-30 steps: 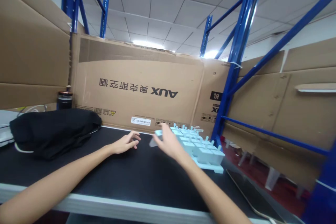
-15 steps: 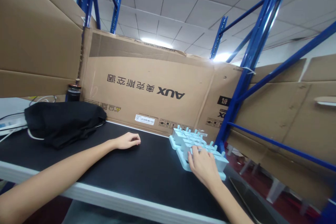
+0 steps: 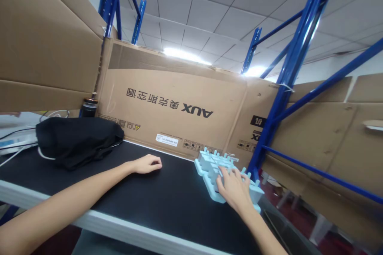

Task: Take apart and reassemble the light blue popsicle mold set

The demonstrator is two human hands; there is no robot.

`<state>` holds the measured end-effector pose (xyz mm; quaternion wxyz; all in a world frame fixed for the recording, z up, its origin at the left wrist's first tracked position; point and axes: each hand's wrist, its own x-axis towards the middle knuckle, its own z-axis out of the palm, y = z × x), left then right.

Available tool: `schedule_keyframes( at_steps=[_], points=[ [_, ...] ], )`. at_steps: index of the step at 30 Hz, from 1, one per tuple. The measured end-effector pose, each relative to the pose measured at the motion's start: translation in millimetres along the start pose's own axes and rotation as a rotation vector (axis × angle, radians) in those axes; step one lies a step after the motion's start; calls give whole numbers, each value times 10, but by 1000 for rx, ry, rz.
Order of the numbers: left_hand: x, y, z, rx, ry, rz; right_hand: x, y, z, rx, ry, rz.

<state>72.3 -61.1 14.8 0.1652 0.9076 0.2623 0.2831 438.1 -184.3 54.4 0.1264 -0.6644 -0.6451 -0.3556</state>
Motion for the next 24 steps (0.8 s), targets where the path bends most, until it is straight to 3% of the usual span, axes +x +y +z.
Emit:
schedule_keyframes(
  at_steps=[5, 17, 24],
  points=[
    [-10, 27, -31, -34, -32, -1, -30, -16, 87, -11, 63, 88],
    [-5, 72, -43, -40, -52, -33, -1, 21, 56, -46, 32, -37],
    [-14, 69, -52, -36, -54, -29, -80, 39, 18, -66, -13, 14]
  ],
)
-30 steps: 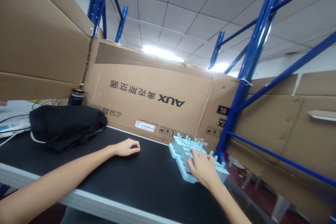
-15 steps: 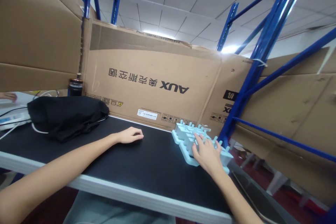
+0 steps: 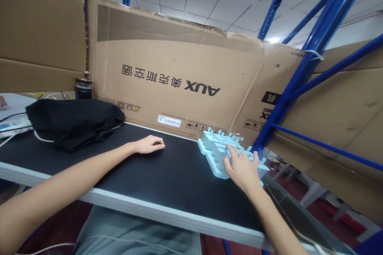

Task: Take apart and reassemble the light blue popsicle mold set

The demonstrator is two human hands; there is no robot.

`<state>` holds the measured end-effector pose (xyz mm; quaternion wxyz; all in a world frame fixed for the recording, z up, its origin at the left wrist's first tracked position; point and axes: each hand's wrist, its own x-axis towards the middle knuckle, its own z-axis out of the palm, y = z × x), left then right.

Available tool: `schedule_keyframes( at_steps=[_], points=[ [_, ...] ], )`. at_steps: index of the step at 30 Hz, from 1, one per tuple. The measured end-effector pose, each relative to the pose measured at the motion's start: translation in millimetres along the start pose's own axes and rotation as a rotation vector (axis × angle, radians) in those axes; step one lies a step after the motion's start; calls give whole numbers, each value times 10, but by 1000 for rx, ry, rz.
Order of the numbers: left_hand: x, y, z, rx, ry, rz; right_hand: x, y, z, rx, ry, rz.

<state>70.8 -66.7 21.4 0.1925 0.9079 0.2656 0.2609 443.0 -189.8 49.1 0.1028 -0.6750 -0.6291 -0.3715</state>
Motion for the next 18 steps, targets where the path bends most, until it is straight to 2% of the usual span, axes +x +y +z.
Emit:
schedule_keyframes(
  at_steps=[7, 12, 18],
  points=[
    [-4, 15, -9, 11, -8, 1, -21, -80, 39, -61, 6, -47],
    [20, -12, -4, 34, -17, 27, -36, -155, 128, -24, -19, -14],
    [-6, 16, -2, 0, -22, 7, -92, -269, 25, -96, -13, -52]
  ],
)
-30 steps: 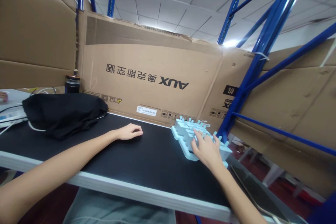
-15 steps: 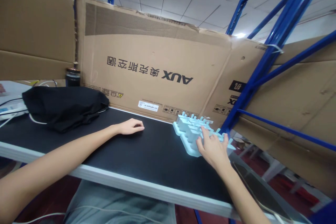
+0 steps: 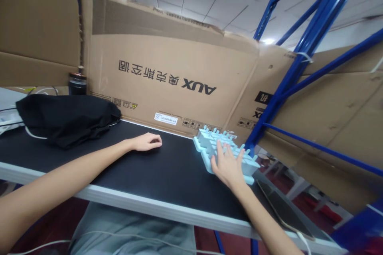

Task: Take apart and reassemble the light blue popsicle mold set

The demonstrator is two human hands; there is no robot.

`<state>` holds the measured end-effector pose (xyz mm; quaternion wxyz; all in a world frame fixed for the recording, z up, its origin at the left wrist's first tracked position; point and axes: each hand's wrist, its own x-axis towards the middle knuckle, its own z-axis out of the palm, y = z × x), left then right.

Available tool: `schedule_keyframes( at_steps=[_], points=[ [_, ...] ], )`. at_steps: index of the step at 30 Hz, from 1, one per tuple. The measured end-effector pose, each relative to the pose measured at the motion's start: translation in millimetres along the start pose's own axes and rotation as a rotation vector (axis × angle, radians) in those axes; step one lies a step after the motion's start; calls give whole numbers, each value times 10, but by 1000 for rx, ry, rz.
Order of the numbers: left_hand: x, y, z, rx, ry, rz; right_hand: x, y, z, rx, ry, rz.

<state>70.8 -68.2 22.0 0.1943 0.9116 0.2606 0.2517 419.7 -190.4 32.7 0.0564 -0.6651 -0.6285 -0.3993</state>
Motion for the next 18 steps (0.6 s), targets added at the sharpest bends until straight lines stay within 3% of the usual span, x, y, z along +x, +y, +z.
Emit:
schedule_keyframes(
  at_steps=[6, 13, 18],
  points=[
    [-65, 87, 8, -24, 28, 46, 36, -410, -279, 71, 92, -99],
    [-59, 78, 25, -53, 65, 121, 198, -1193, -669, 274, 172, -241],
    [-52, -37, -4, 84, 103, 61, 484, -1695, -755, 308, 174, -268]
  ],
)
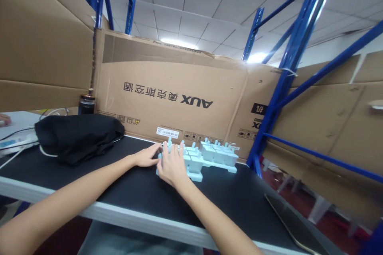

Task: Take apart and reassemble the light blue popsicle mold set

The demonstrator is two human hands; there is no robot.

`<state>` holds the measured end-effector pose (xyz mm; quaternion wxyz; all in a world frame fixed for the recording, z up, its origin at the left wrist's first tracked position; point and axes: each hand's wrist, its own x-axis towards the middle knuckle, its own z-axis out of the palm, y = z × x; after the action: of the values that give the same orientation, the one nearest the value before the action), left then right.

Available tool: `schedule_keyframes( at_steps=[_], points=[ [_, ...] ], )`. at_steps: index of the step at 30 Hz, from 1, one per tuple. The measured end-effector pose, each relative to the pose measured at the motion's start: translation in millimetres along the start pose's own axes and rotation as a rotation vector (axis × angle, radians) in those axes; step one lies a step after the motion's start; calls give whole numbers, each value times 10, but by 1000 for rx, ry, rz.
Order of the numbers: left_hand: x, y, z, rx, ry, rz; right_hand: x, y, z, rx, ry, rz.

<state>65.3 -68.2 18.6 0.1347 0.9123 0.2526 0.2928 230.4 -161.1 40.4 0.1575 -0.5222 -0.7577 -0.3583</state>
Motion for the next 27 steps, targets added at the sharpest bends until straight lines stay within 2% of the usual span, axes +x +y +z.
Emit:
schedule_keyframes(
  at_steps=[5, 9, 11, 13, 15, 17, 19, 21, 22, 24, 27],
  points=[
    [-7, -135, -57, 172, 8, -170, 319, -74, 223, 47, -25, 28],
    [-4, -192, -58, 276, 47, -269, 466, -63, 368, 79, 18, 40],
    [2, -200, -54, 308, 65, -307, 519, -3, 373, 95, 65, 10],
    [7, -196, -54, 335, 66, -320, 545, 157, 322, 104, 136, -13],
    [11, -181, -58, 341, 57, -310, 523, 454, 252, 105, 226, 14],
    [13, -164, -64, 325, 47, -294, 429, 888, 222, 102, 306, 110],
    [14, -152, -70, 298, 39, -284, 256, 1411, 283, 87, 347, 266],
    [14, -150, -77, 275, 29, -277, 18, 1947, 443, 80, 352, 445],
    [13, -152, -80, 265, 23, -276, -114, 2193, 552, 91, 346, 560],
    [8, -162, -88, 247, 9, -273, -378, 2593, 790, 162, 245, 736],
    [-6, -188, -90, 190, 5, -245, -695, 2893, 1087, 313, 75, 773]
  ],
)
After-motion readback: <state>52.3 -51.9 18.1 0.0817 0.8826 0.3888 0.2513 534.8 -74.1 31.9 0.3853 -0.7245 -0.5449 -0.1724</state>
